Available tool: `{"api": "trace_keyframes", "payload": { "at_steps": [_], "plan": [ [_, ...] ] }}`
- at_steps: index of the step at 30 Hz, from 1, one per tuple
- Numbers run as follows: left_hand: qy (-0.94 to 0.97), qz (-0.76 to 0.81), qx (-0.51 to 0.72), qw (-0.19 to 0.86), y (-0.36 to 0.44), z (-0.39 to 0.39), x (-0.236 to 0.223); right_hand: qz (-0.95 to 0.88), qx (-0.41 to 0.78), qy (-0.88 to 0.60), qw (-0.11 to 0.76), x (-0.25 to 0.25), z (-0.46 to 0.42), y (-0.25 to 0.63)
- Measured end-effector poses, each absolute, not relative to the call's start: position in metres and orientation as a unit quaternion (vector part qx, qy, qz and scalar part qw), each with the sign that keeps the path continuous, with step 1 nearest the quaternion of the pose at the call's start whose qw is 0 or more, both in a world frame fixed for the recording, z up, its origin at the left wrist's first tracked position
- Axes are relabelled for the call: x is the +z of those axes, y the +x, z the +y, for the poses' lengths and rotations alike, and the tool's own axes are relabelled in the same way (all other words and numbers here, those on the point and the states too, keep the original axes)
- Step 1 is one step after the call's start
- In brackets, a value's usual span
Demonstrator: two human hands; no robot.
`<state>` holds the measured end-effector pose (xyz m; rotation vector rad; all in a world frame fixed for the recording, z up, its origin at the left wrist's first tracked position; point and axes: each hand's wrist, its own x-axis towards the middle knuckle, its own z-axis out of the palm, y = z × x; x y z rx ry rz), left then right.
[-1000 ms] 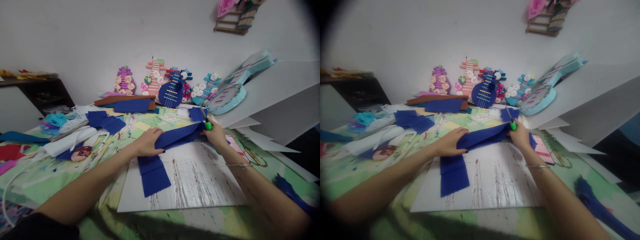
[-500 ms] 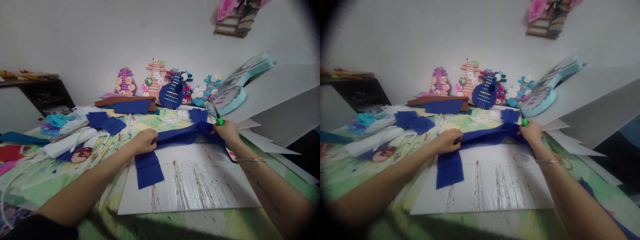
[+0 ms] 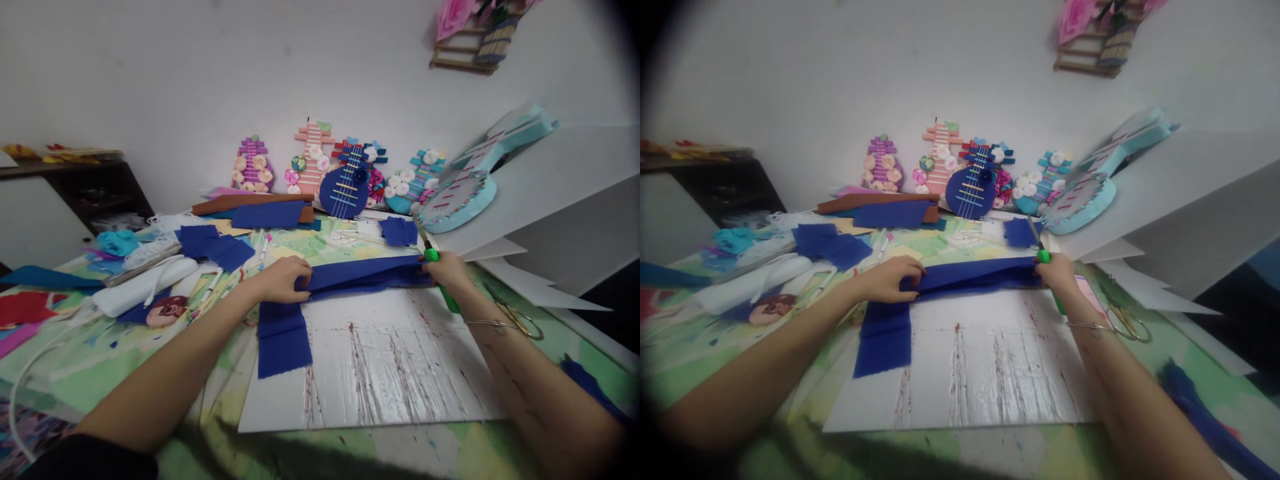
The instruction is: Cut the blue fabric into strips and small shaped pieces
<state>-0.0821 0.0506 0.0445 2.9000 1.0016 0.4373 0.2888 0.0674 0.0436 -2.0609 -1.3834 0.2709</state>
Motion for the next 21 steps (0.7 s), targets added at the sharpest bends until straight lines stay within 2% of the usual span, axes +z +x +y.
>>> {"api": "trace_keyframes", "payload": {
  "at_steps": [3, 6, 12, 17, 21],
  "plan": [
    [0.915, 0.375, 0.149, 0.013, -0.089, 0.062, 0.036, -0.507, 0.16, -0.779, 0.331, 0.043, 0.059, 0.286],
    [0.886, 0.441, 0.146, 0.008, -0.097, 0.076, 0.027, -0.491, 0.274, -0.758, 0.33, 0.046, 0.05, 0.279],
    [0.866, 0.466, 0.136, 0.121, -0.106, 0.091, 0.019, -0.448, 0.485, -0.663, 0.354, 0.049, 0.033, 0.26],
    [0.852, 0.465, 0.177, 0.163, -0.103, 0.089, 0.018, -0.431, 0.532, -0.618, 0.387, 0.048, 0.031, 0.254],
    [0.832, 0.46, 0.236, 0.2, -0.09, 0.08, 0.021, -0.414, 0.495, -0.623, 0.443, 0.046, 0.036, 0.26]
  ]
}}
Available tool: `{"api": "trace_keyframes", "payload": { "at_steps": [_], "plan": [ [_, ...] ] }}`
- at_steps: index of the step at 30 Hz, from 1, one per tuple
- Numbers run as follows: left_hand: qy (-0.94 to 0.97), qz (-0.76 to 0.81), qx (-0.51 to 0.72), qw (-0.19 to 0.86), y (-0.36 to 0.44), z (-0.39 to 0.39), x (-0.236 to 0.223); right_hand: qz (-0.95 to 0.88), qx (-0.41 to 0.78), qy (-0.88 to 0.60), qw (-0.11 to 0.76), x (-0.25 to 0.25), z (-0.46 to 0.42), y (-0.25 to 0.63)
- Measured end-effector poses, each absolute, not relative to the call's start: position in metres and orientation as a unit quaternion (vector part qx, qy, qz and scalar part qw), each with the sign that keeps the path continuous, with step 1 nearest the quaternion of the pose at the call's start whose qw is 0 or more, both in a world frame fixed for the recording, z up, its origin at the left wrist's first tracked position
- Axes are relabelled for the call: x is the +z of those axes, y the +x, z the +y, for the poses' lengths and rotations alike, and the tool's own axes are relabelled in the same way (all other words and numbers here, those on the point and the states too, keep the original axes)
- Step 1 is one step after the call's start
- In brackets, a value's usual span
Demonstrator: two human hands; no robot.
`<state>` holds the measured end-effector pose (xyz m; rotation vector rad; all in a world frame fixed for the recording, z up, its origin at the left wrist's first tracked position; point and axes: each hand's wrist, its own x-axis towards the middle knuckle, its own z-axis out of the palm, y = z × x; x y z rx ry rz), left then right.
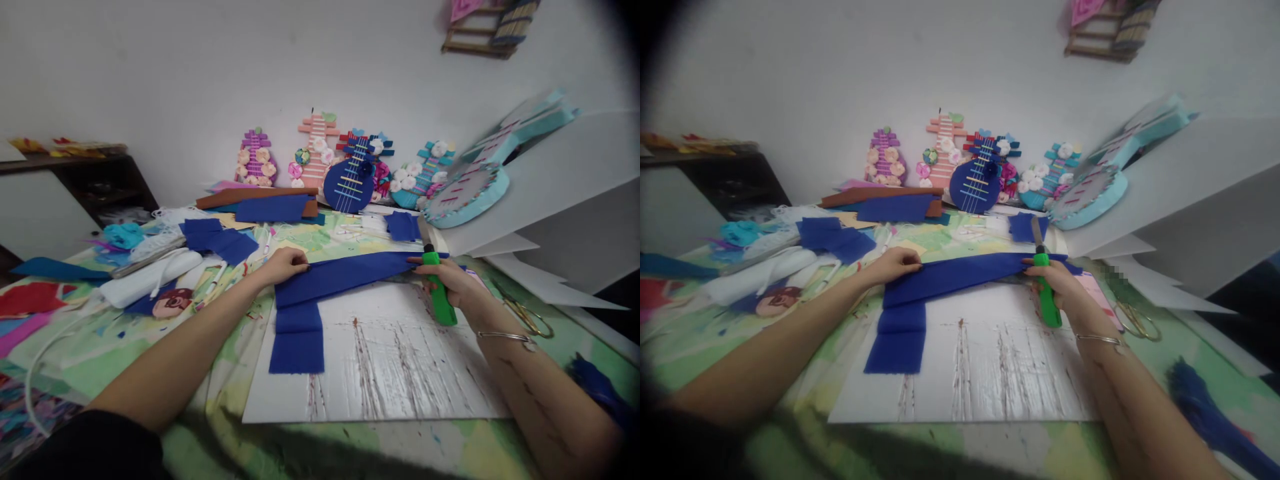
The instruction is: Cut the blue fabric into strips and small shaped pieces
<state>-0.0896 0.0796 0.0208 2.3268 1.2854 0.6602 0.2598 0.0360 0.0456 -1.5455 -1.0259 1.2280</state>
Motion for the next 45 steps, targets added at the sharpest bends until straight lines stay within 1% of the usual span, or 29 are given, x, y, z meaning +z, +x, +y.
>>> {"api": "trace_keyframes", "payload": {
  "at_steps": [2, 5, 7, 11, 12, 14, 18, 19, 21, 23, 24, 26, 27, 28, 31, 34, 39, 43, 45],
  "plan": [
    [0.834, 0.448, 0.263, 0.187, -0.08, 0.073, 0.023, -0.407, 0.461, -0.632, 0.473, 0.045, 0.038, 0.263],
    [0.842, 0.425, 0.275, 0.188, -0.068, 0.065, 0.025, -0.401, 0.413, -0.655, 0.49, 0.044, 0.039, 0.264],
    [0.837, 0.432, 0.25, 0.223, -0.064, 0.06, 0.026, -0.401, 0.404, -0.659, 0.492, 0.043, 0.04, 0.262],
    [0.807, 0.456, 0.157, 0.341, -0.063, 0.052, 0.03, -0.421, 0.404, -0.647, 0.49, 0.041, 0.039, 0.26],
    [0.807, 0.456, 0.143, 0.347, -0.063, 0.051, 0.03, -0.429, 0.397, -0.65, 0.485, 0.041, 0.039, 0.261],
    [0.826, 0.459, 0.138, 0.296, -0.064, 0.051, 0.029, -0.445, 0.369, -0.671, 0.464, 0.043, 0.038, 0.263],
    [0.861, 0.473, 0.142, 0.121, -0.069, 0.058, 0.026, -0.501, 0.295, -0.694, 0.425, 0.055, 0.029, 0.258],
    [0.867, 0.467, 0.146, 0.094, -0.07, 0.059, 0.028, -0.517, 0.297, -0.684, 0.421, 0.058, 0.024, 0.253],
    [0.881, 0.442, 0.163, 0.055, -0.072, 0.057, 0.037, -0.557, 0.351, -0.646, 0.386, 0.063, 0.012, 0.236],
    [0.896, 0.408, 0.169, 0.043, -0.072, 0.044, 0.054, -0.586, 0.413, -0.602, 0.352, 0.063, -0.001, 0.215],
    [0.908, 0.385, 0.153, 0.068, -0.07, 0.033, 0.063, -0.584, 0.437, -0.592, 0.341, 0.06, -0.007, 0.204],
    [0.939, 0.299, 0.081, 0.149, -0.067, 0.003, 0.078, -0.58, 0.478, -0.572, 0.329, 0.052, -0.017, 0.188],
    [0.951, 0.263, 0.054, 0.156, -0.064, -0.014, 0.082, -0.58, 0.488, -0.566, 0.324, 0.048, -0.02, 0.182],
    [0.959, 0.244, 0.042, 0.14, -0.062, -0.031, 0.083, -0.583, 0.494, -0.561, 0.318, 0.044, -0.022, 0.178],
    [0.964, 0.261, 0.025, 0.045, -0.059, -0.071, 0.071, -0.584, 0.494, -0.569, 0.301, 0.037, -0.023, 0.177],
    [0.965, 0.26, -0.001, -0.019, -0.063, -0.089, 0.053, -0.59, 0.478, -0.595, 0.264, 0.035, -0.021, 0.18],
    [0.976, 0.212, -0.022, -0.047, -0.07, -0.094, 0.043, -0.605, 0.461, -0.6, 0.249, 0.035, -0.024, 0.185],
    [0.971, 0.224, -0.017, -0.076, -0.066, -0.097, 0.039, -0.614, 0.451, -0.599, 0.247, 0.033, -0.026, 0.187],
    [0.969, 0.24, 0.01, -0.059, -0.062, -0.096, 0.04, -0.617, 0.446, -0.599, 0.248, 0.031, -0.026, 0.188]
  ]
}}
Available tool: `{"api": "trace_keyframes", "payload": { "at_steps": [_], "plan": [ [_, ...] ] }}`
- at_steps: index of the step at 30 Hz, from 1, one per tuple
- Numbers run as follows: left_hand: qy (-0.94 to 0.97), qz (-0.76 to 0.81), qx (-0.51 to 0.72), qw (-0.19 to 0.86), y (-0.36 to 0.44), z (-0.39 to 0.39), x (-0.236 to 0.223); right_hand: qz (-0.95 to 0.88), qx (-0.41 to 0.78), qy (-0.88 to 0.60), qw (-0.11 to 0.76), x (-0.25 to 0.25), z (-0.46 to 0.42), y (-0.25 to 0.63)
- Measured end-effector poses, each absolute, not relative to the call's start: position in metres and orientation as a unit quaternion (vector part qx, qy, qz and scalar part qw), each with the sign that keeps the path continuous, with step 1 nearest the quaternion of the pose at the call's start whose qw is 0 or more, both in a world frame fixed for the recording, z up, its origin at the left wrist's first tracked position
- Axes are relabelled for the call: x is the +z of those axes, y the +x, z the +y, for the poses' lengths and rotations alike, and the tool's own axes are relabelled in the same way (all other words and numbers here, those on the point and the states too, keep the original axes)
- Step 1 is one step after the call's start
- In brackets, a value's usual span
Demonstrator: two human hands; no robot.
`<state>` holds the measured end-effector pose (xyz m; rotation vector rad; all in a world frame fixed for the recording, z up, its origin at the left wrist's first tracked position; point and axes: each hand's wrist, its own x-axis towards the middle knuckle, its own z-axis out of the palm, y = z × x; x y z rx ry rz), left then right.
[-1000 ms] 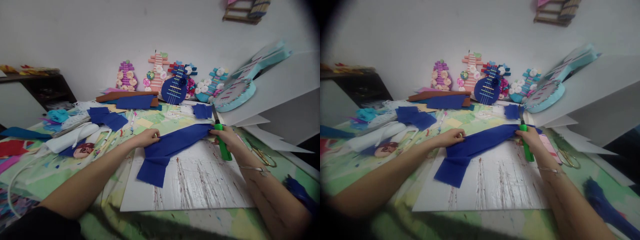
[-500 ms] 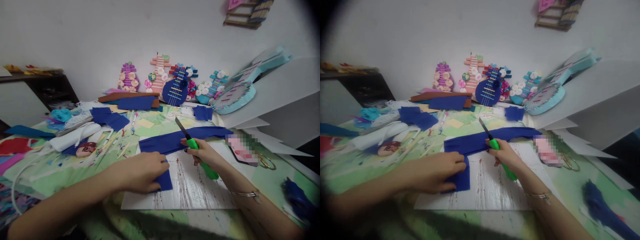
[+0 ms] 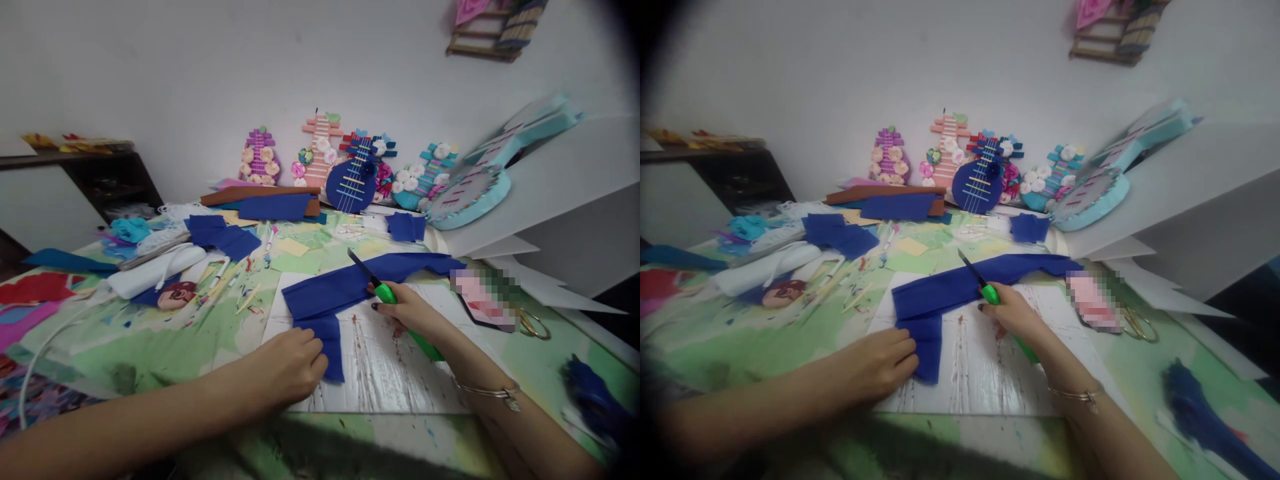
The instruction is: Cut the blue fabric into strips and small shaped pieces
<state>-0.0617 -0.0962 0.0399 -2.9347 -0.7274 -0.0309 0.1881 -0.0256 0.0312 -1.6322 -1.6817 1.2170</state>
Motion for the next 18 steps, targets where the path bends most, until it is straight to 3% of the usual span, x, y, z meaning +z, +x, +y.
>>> {"api": "trace_keyframes", "payload": {
  "at_steps": [6, 10, 13, 18],
  "plan": [
    [-0.896, -0.34, -0.215, -0.188, -0.054, -0.059, 0.067, -0.632, 0.426, -0.593, 0.26, 0.033, -0.024, 0.194],
    [-0.816, -0.378, -0.324, -0.294, -0.057, -0.017, 0.075, -0.705, 0.274, -0.594, 0.274, 0.045, -0.028, 0.2],
    [-0.785, -0.398, -0.356, -0.315, -0.062, 0.0, 0.068, -0.765, 0.127, -0.594, 0.212, 0.049, -0.029, 0.202],
    [-0.748, -0.405, -0.381, -0.363, -0.067, 0.001, 0.054, -0.855, 0.081, -0.502, 0.1, 0.039, -0.026, 0.201]
  ]
}}
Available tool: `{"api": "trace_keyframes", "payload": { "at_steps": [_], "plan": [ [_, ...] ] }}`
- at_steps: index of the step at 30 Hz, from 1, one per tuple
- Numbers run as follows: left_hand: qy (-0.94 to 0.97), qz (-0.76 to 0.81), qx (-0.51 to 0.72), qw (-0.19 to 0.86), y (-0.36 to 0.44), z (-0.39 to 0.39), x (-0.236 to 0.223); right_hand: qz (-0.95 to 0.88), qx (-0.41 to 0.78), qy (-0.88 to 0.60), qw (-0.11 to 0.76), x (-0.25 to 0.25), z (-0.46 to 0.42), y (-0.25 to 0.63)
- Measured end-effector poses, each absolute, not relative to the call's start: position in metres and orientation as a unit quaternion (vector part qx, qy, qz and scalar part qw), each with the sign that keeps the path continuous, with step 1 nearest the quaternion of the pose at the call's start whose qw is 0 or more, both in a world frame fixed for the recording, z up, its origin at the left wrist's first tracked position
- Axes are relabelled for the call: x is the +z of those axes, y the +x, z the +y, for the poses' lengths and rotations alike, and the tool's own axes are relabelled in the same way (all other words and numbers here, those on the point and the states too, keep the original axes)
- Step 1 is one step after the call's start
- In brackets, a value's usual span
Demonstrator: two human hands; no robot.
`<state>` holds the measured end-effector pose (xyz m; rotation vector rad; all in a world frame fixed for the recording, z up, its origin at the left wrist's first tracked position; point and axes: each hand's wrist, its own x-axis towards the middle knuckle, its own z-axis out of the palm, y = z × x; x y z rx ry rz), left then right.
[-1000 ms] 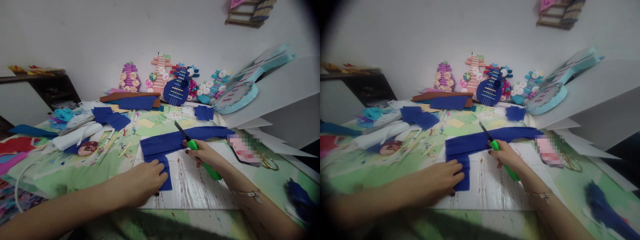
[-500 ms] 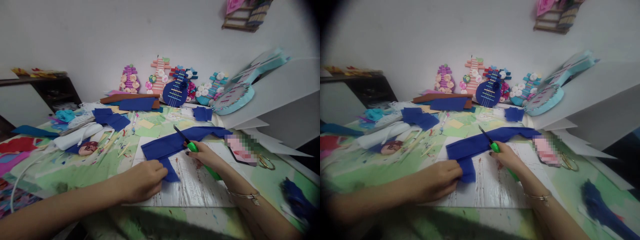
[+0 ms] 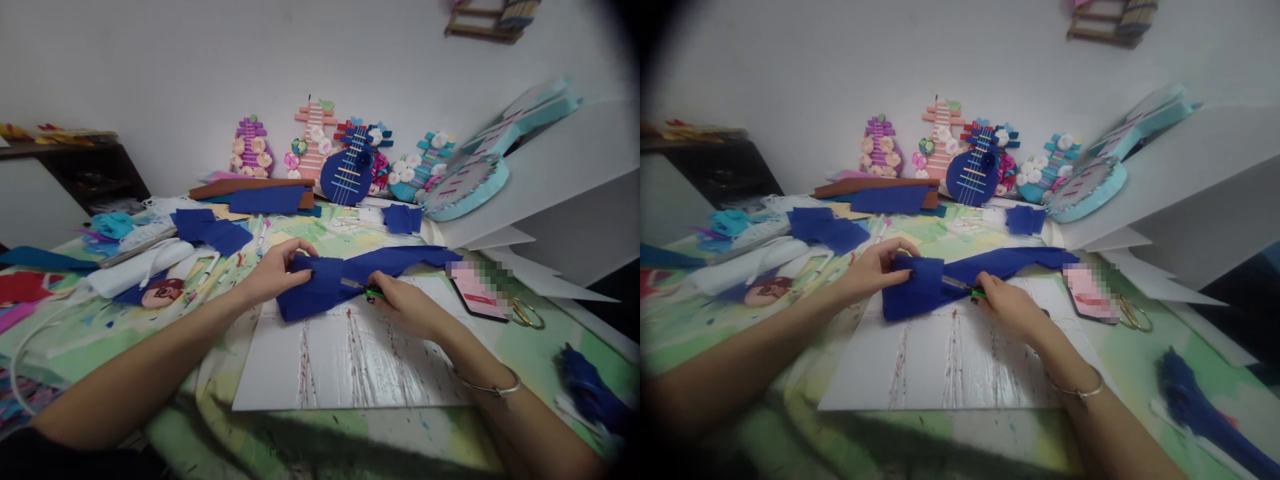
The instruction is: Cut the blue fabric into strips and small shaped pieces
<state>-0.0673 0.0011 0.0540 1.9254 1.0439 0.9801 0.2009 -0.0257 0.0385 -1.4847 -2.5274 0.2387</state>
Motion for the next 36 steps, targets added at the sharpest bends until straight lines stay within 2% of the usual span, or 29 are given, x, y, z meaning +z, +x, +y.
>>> {"api": "trace_keyframes", "payload": {
  "at_steps": [5, 11, 19, 25, 31, 36],
  "plan": [
    [0.73, 0.409, 0.416, 0.357, -0.072, 0.009, 0.048, -0.893, 0.061, -0.438, 0.088, 0.034, -0.026, 0.193],
    [0.752, 0.461, 0.377, 0.282, -0.088, 0.03, 0.038, -0.904, 0.014, -0.415, 0.101, 0.033, -0.023, 0.192],
    [0.811, 0.517, 0.216, 0.167, -0.097, 0.037, 0.037, -0.905, -0.021, -0.415, 0.087, 0.026, -0.017, 0.196],
    [0.825, 0.52, 0.112, 0.192, -0.096, 0.033, 0.043, -0.911, -0.025, -0.402, 0.088, 0.022, -0.018, 0.194],
    [0.83, 0.518, 0.118, 0.171, -0.097, 0.035, 0.035, -0.913, -0.022, -0.395, 0.098, 0.022, -0.017, 0.193],
    [0.864, 0.442, 0.237, 0.044, -0.084, 0.031, 0.027, -0.917, -0.021, -0.383, 0.111, 0.018, -0.014, 0.193]
  ]
}}
